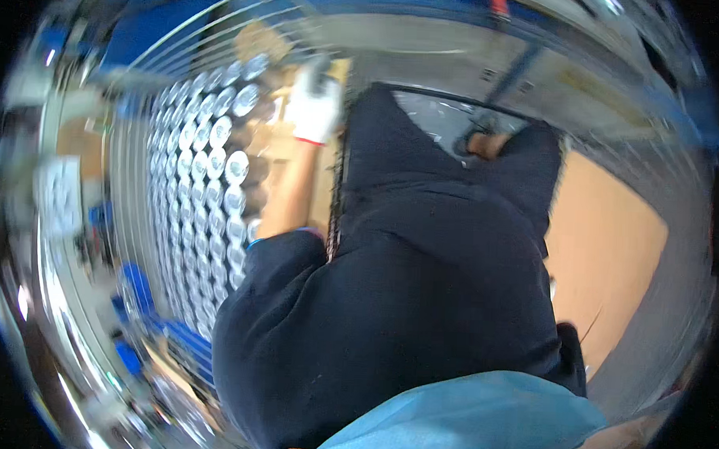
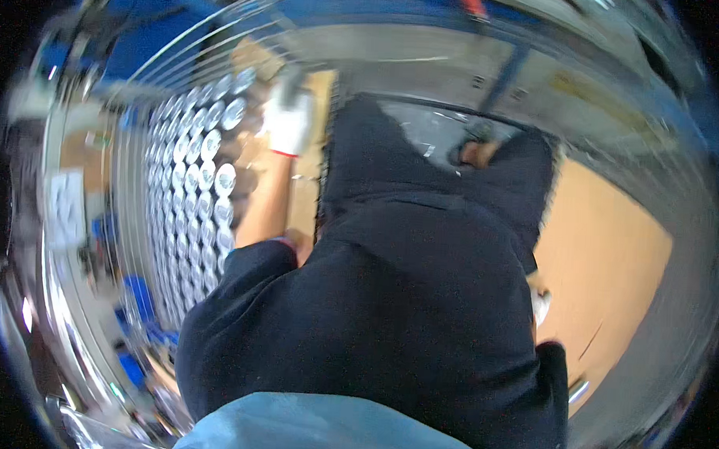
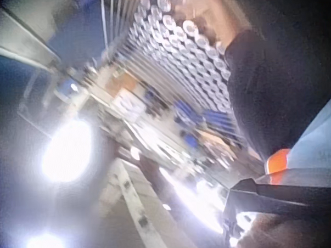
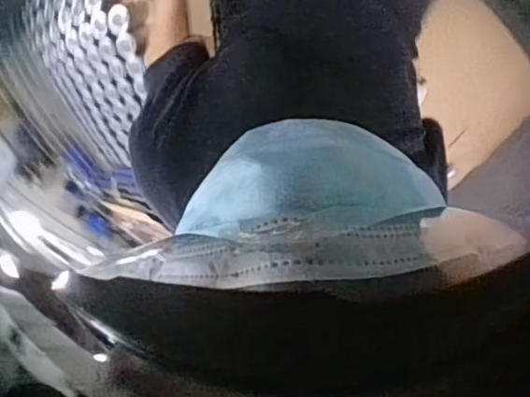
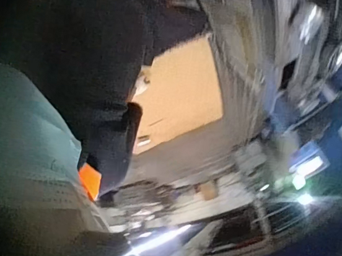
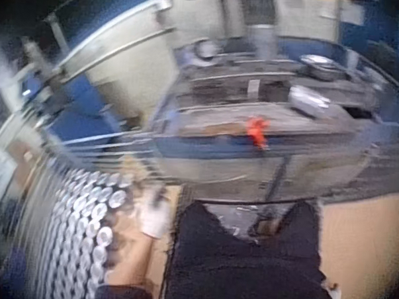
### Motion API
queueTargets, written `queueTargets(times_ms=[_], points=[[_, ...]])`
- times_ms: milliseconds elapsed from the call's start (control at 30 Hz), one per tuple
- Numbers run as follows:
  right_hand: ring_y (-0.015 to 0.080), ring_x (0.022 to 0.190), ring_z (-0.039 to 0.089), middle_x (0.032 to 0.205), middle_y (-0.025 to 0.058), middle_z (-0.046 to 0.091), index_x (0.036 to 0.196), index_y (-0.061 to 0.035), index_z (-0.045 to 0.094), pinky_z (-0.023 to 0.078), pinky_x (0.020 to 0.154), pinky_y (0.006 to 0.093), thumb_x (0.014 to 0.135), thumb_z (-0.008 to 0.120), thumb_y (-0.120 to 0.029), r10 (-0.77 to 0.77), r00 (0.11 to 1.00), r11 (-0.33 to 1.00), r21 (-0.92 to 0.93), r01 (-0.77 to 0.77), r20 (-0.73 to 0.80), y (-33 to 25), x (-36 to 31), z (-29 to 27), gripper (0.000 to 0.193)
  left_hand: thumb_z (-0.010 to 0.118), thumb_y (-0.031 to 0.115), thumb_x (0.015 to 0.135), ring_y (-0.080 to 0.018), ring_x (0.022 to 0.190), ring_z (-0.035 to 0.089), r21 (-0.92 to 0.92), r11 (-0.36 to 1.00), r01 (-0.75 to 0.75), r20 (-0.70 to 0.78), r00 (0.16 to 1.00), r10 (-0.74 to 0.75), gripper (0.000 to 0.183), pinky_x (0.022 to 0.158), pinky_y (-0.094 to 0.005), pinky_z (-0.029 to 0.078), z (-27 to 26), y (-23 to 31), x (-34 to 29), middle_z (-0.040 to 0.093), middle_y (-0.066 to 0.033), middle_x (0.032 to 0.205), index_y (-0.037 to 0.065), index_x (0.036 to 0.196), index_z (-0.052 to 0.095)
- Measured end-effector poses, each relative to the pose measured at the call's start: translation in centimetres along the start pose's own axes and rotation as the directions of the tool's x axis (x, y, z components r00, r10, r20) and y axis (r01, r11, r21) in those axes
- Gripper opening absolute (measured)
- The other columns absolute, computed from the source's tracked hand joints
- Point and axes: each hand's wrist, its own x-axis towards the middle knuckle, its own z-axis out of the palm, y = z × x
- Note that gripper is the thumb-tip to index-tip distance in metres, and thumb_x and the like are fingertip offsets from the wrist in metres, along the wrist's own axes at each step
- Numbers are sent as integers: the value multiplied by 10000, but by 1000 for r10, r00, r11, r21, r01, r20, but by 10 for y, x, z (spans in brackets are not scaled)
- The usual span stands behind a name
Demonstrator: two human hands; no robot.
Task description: Processing metal turbine components using a machine and manual deburring/cleaning with a small tool.
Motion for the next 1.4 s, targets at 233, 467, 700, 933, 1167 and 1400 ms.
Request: queueTargets(times_ms=[233,467,700,933,1167,1400], points=[[237,1043,655,1148,158,691,1308,23,574,515,915,345,968,723,-300,-83,995,997,2,83,62,-83,39,19,492,613,91,949,-279,1206,696,-291,705,647,68,749,-659,460,1064,-376,517,-19,-51,-148,725,-202,1279,-27,1394,631],[236,1044,654,1149,155,691,1310,22,572,516,915,347,972,722,-301,-131,986,991,-9,133,98,-119,58,29,490,659,177,939,-391,1030,706,400,764,506,-376,851,-366,315,900,-473,561,-124,-92,-124,733,-195,1110,124,1246,709],[234,1045,654,1149,153,691,1311,21,571,516,915,348,977,721,-302,-123,989,992,14,122,84,-119,64,32,489,566,382,936,-438,1201,680,729,233,644,-193,519,-833,476,1031,-494,535,-194,-131,-93,706,-284,1267,107,1305,685],[233,1047,654,1149,150,691,1313,20,569,516,915,350,982,720,-303,-106,992,994,24,104,69,-111,64,31,487,788,361,845,-361,1041,738,86,571,817,-34,575,-817,586,956,-402,555,-188,-158,-116,748,-259,1119,-60,1239,687],[232,1048,653,1150,148,691,1315,20,567,516,915,352,986,719,-304,-102,993,994,32,100,59,-105,61,29,485,781,311,845,-461,1141,684,372,775,510,4,834,-551,632,1026,-479,531,-142,-145,-128,701,-297,1238,54,1405,642],[231,1049,653,1150,145,691,1316,19,566,517,915,353,991,717,-305,-105,993,993,65,102,50,-92,73,28,483,861,322,807,-315,833,730,141,537,832,-3,543,-840,759,716,-416,589,-118,-133,-115,728,-211,1123,-55,1390,554]])
